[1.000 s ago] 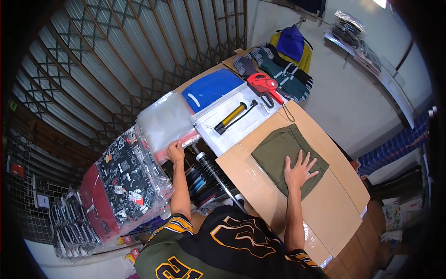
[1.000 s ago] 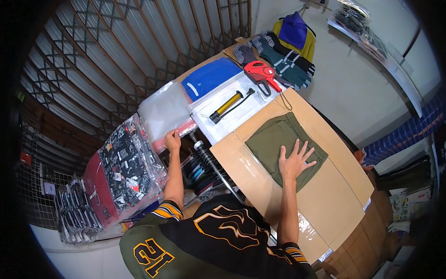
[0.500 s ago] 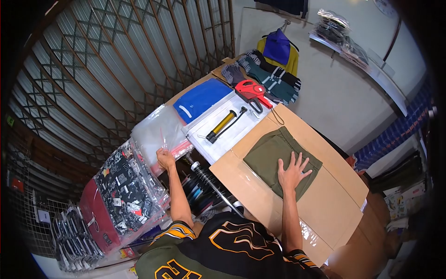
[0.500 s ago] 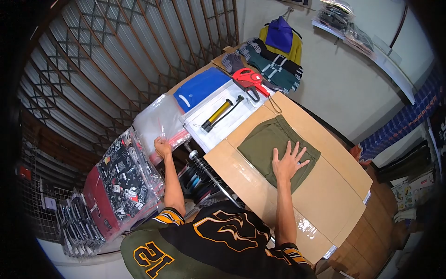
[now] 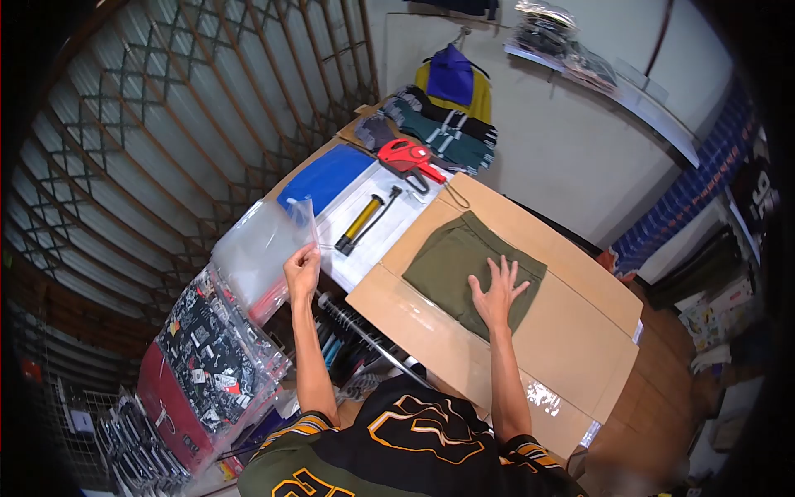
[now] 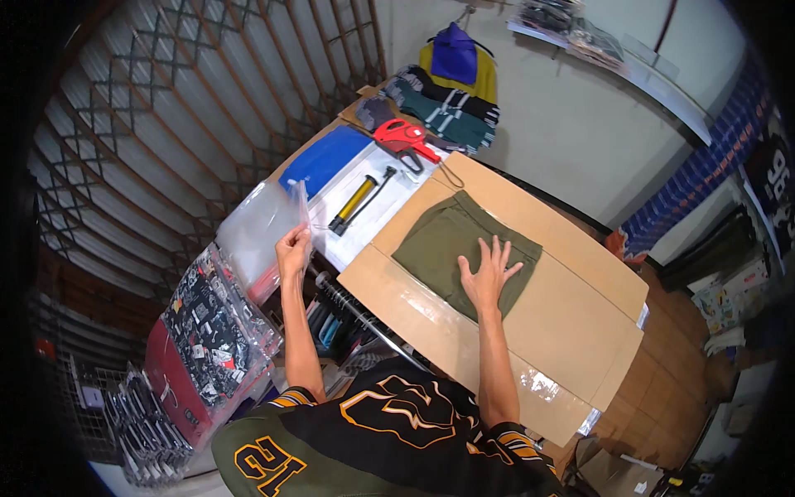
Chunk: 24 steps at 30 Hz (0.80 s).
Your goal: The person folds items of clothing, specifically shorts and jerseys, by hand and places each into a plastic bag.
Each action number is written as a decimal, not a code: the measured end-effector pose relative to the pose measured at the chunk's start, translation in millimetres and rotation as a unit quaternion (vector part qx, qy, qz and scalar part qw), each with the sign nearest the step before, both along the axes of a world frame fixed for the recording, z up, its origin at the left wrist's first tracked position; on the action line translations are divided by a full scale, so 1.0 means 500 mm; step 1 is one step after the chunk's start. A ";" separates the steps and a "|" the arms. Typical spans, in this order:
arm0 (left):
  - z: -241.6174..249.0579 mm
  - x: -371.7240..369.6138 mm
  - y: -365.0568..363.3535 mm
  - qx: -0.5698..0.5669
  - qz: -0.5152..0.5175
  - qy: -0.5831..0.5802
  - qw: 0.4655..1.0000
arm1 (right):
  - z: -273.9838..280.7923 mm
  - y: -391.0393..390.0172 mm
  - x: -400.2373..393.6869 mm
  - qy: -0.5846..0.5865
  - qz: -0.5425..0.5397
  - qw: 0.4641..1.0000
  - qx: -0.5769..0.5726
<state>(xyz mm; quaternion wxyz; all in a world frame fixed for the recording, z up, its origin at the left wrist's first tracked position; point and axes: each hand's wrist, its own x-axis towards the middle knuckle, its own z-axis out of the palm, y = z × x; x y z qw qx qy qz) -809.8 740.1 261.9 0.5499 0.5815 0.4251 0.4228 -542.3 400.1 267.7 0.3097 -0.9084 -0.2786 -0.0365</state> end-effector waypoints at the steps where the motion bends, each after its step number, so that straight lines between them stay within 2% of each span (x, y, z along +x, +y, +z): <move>1: 0.005 0.021 -0.022 0.001 -0.011 -0.001 1.000 | -0.003 -0.018 0.004 -0.001 -0.011 1.000 0.001; 3: 0.044 0.073 -0.092 0.022 -0.058 0.052 0.997 | 0.008 -0.063 0.010 0.081 0.045 0.982 0.167; 5: 0.074 0.124 -0.170 0.055 -0.100 0.069 0.991 | 0.020 -0.126 -0.002 0.081 0.003 0.976 0.204; 7: 0.093 0.175 -0.241 0.063 -0.170 0.106 0.978 | 0.012 -0.197 -0.004 0.242 -0.016 0.901 0.361; 10: 0.072 0.260 -0.365 0.050 -0.232 0.055 0.970 | 0.005 -0.325 -0.011 0.216 -0.074 0.903 0.364; 14: 0.042 0.364 -0.540 0.093 -0.325 0.070 0.939 | -0.024 -0.472 -0.004 0.210 -0.133 0.897 0.365; 15: 0.036 0.385 -0.589 0.072 -0.349 0.068 0.932 | -0.020 -0.502 -0.004 0.206 -0.149 0.894 0.368; 17: 0.017 0.422 -0.677 0.090 -0.393 0.088 0.911 | -0.012 -0.547 0.001 0.224 -0.153 0.884 0.381; 20: -0.005 0.457 -0.795 0.053 -0.469 0.089 0.877 | -0.001 -0.595 0.006 0.210 -0.160 0.882 0.391; 24: 0.004 0.478 -0.930 0.050 -0.543 0.104 0.832 | 0.028 -0.646 0.014 0.192 -0.181 0.888 0.378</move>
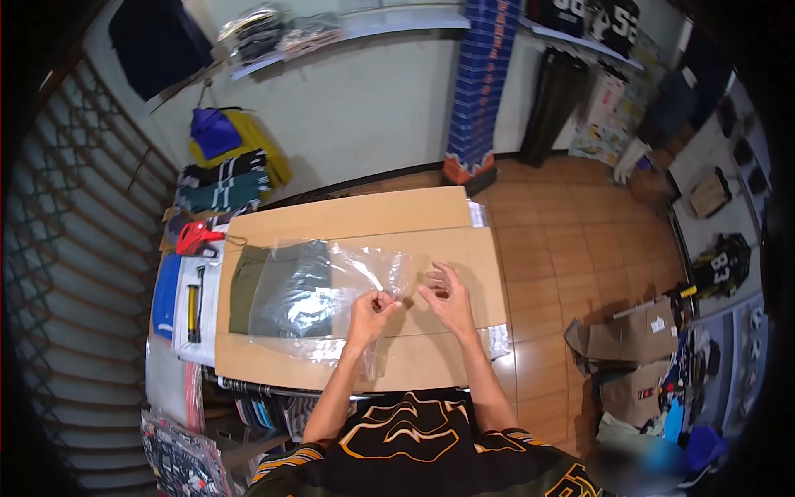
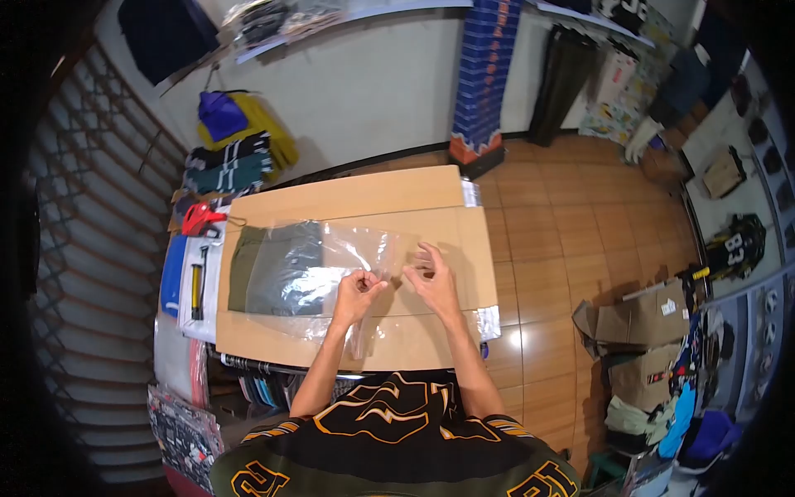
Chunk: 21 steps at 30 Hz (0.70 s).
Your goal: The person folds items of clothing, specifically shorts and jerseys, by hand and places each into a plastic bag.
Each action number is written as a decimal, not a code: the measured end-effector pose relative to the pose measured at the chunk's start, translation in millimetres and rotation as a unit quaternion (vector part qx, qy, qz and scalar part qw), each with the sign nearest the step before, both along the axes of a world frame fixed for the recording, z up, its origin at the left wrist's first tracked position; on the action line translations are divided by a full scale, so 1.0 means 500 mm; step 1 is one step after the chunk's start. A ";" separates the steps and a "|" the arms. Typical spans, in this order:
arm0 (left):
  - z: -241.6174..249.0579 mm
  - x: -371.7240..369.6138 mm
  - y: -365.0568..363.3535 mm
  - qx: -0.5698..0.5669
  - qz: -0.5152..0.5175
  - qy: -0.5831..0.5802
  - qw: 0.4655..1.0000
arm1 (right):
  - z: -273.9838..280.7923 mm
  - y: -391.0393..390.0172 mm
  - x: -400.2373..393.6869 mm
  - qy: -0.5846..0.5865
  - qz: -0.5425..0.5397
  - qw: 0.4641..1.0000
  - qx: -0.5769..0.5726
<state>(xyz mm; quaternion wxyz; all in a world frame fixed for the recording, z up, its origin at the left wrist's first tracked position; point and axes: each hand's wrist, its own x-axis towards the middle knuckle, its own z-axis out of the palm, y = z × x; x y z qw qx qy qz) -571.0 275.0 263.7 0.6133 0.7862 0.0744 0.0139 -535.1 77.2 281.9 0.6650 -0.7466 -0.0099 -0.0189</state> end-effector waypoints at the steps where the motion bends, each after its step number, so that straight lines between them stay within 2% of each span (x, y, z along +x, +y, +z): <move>1: 0.003 0.001 -0.027 -0.006 -0.015 0.016 1.000 | 0.004 -0.012 0.002 -0.021 -0.001 1.000 -0.010; 2: 0.000 0.001 -0.048 0.022 -0.033 0.000 0.999 | 0.004 -0.027 0.005 -0.041 -0.001 0.999 -0.020; 6: -0.006 -0.003 -0.118 0.018 -0.067 0.028 0.997 | -0.007 -0.094 0.019 -0.027 0.018 0.999 -0.012; 8: 0.002 -0.009 -0.142 0.058 -0.092 0.009 0.994 | -0.033 -0.129 0.030 -0.045 0.027 0.994 -0.094; 9: 0.000 -0.010 -0.152 0.059 -0.092 0.010 0.994 | -0.038 -0.145 0.030 -0.045 0.028 0.994 -0.093; 11: -0.005 -0.010 -0.167 0.018 -0.076 0.020 0.997 | -0.046 -0.174 0.029 -0.070 -0.026 0.988 -0.136; 15: -0.008 -0.011 -0.182 -0.004 -0.061 0.022 0.998 | -0.042 -0.222 0.013 -0.079 -0.113 0.981 -0.139; 21: 0.060 -0.001 -0.195 0.141 -0.114 -0.066 0.981 | -0.055 -0.317 -0.008 -0.061 -0.240 0.958 -0.141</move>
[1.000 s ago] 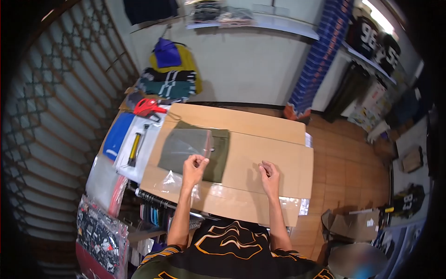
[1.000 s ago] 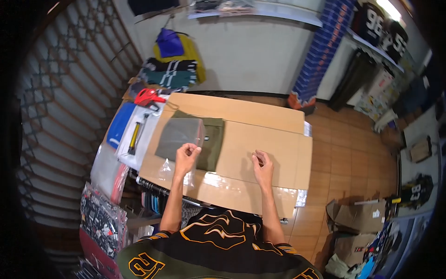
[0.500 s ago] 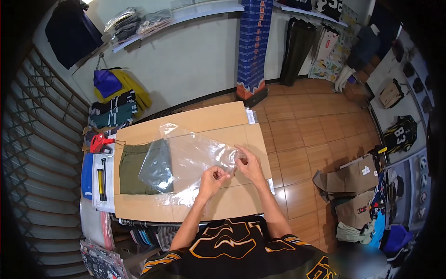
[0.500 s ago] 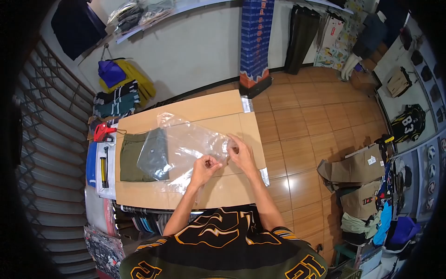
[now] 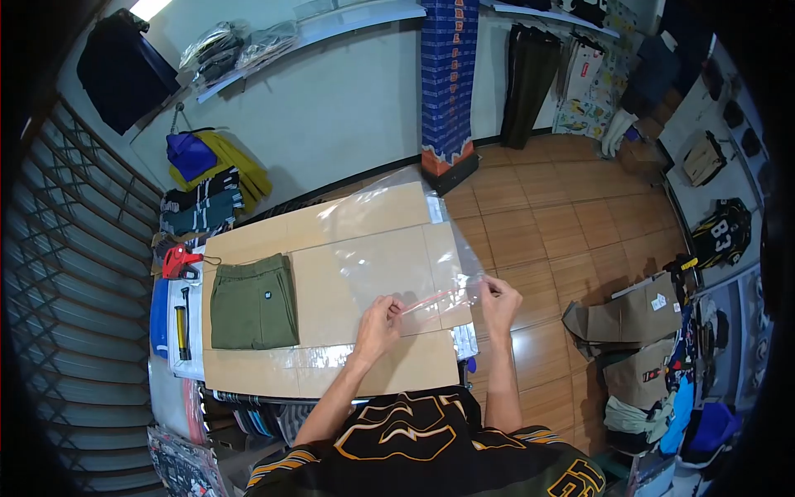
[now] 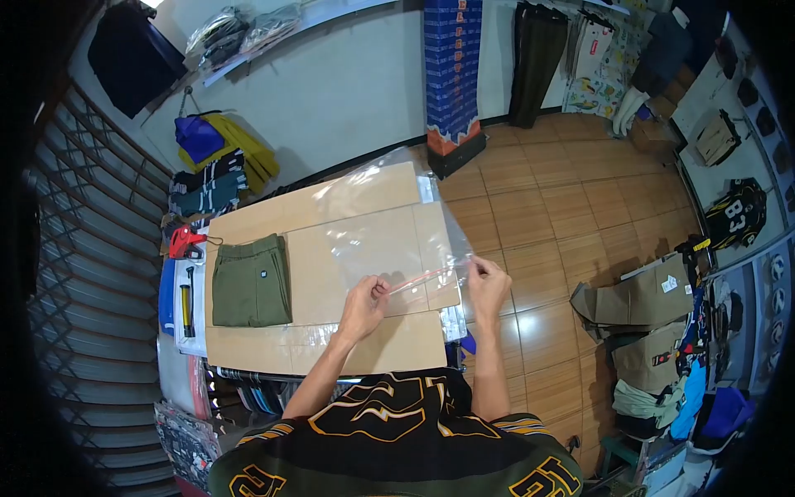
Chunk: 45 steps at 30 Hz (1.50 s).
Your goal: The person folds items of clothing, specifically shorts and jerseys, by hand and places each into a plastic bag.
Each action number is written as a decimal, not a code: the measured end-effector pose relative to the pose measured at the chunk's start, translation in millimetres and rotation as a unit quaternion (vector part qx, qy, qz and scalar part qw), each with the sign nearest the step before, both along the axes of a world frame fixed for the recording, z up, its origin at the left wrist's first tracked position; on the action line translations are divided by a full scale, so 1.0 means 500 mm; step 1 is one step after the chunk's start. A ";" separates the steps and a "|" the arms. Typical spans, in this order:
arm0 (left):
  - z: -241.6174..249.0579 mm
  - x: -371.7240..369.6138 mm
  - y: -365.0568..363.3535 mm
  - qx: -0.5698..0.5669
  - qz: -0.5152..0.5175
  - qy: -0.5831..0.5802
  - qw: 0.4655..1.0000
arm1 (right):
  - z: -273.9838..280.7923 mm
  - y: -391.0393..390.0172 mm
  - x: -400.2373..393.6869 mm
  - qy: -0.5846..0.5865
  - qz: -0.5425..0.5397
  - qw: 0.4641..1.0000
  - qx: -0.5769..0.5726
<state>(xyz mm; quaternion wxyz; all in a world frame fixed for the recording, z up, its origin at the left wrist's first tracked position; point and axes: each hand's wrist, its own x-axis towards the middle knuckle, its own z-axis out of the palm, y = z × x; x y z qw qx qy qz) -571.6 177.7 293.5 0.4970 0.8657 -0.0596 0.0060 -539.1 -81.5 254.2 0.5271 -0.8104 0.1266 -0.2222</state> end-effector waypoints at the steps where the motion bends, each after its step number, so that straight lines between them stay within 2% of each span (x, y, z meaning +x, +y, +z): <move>1: 0.005 0.010 0.002 0.022 -0.008 -0.017 1.000 | -0.004 -0.017 -0.006 0.009 -0.030 0.999 0.013; 9: 0.034 0.172 -0.033 0.124 -0.066 -0.068 0.988 | -0.041 -0.112 -0.047 0.060 -0.165 0.984 0.034; 13: 0.015 0.289 -0.096 0.132 -0.082 -0.101 0.983 | -0.056 -0.127 -0.059 0.026 -0.216 0.976 0.026; 15: -0.013 0.355 -0.126 0.126 -0.095 -0.120 0.980 | -0.105 -0.143 -0.060 0.004 -0.202 0.970 0.132; 18: -0.035 0.435 -0.169 0.148 -0.130 -0.152 0.969 | -0.131 -0.154 -0.073 0.015 -0.163 0.966 0.198; 20: -0.035 0.470 -0.194 0.225 -0.146 -0.049 0.962 | -0.131 -0.150 -0.086 0.033 -0.142 0.966 0.215; 21: -0.040 0.483 -0.202 0.225 -0.154 -0.052 0.961 | -0.129 -0.142 -0.091 0.055 -0.114 0.965 0.232; 27: -0.047 0.543 -0.205 0.268 -0.176 -0.085 0.944 | -0.128 -0.061 -0.095 0.055 -0.108 0.962 0.243; 30: -0.045 0.555 -0.193 0.238 -0.181 -0.077 0.951 | -0.123 -0.016 -0.094 0.053 -0.118 0.961 0.246; 36: -0.016 0.543 -0.153 0.184 -0.167 -0.022 0.968 | -0.055 0.045 -0.122 0.057 -0.122 0.984 0.117; 38: -0.014 0.523 -0.140 0.093 -0.144 -0.024 0.985 | -0.043 0.065 -0.133 0.050 -0.114 0.985 0.117; 42: -0.016 0.485 -0.116 0.055 -0.124 -0.035 0.990 | -0.025 0.098 -0.158 0.022 -0.108 0.989 0.095; 44: -0.032 0.477 -0.106 -0.040 -0.118 -0.043 0.991 | -0.017 0.107 -0.169 0.022 -0.106 0.994 0.035; 45: -0.038 0.475 -0.101 -0.043 -0.117 -0.044 0.991 | -0.010 0.114 -0.171 0.019 -0.108 0.994 0.018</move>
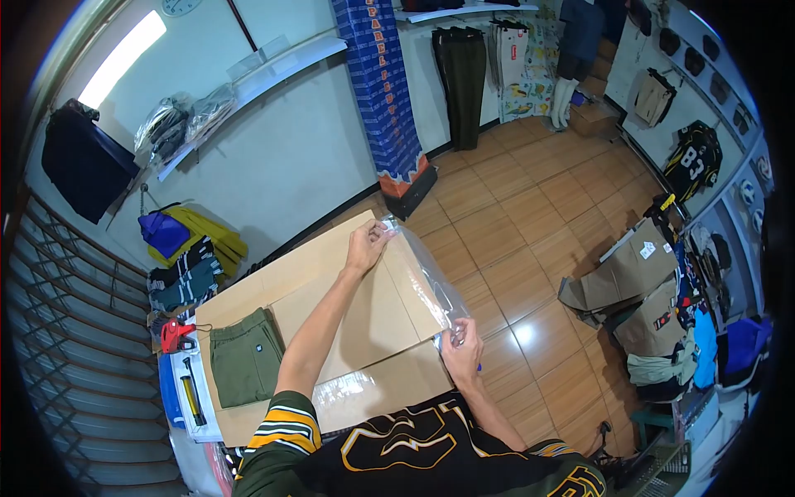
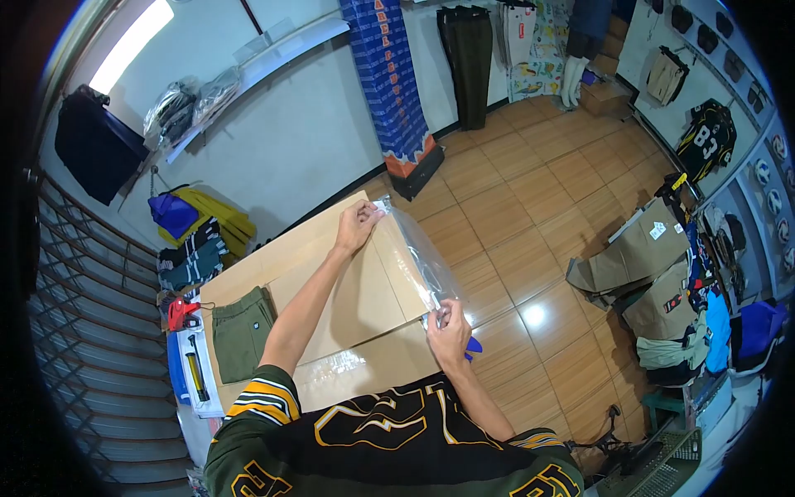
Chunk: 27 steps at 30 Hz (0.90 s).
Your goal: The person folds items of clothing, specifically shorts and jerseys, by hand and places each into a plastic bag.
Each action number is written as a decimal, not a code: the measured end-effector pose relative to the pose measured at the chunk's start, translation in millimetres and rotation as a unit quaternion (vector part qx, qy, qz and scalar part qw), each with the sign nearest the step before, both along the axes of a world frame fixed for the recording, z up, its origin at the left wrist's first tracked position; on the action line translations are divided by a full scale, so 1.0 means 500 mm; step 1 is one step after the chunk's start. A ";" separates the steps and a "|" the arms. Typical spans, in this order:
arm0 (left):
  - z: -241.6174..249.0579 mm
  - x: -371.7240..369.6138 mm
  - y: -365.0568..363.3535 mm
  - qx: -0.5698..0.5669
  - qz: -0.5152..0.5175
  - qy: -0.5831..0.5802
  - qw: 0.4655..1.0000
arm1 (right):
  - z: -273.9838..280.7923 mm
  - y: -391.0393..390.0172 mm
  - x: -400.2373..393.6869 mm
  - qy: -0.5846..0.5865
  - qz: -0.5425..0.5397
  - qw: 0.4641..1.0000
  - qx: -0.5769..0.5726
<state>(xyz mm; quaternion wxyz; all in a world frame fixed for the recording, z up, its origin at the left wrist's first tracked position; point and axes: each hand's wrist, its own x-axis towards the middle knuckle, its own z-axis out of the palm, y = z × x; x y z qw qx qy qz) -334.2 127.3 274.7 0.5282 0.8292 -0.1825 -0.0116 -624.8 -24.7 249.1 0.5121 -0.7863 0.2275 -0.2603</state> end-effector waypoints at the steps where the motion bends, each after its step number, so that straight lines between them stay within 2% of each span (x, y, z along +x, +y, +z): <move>1: -0.005 -0.003 0.005 -0.004 0.001 -0.020 1.000 | 0.008 0.006 -0.005 -0.001 0.000 1.000 -0.004; 4: -0.011 -0.015 0.024 -0.001 -0.003 -0.038 0.999 | 0.024 0.022 -0.018 0.065 0.054 0.995 -0.045; 9: -0.010 -0.043 0.075 0.030 0.002 -0.034 0.999 | 0.022 0.065 -0.027 0.066 0.106 0.991 -0.052; 15: -0.012 -0.064 0.196 0.106 0.000 -0.080 0.991 | 0.026 0.149 -0.024 0.172 0.177 0.957 -0.152; 21: -0.007 -0.097 0.341 0.155 0.000 -0.118 0.981 | 0.006 0.283 -0.036 0.159 0.221 0.942 -0.198; 27: -0.007 -0.119 0.443 0.182 0.005 -0.130 0.975 | 0.012 0.398 -0.050 0.157 0.253 0.937 -0.182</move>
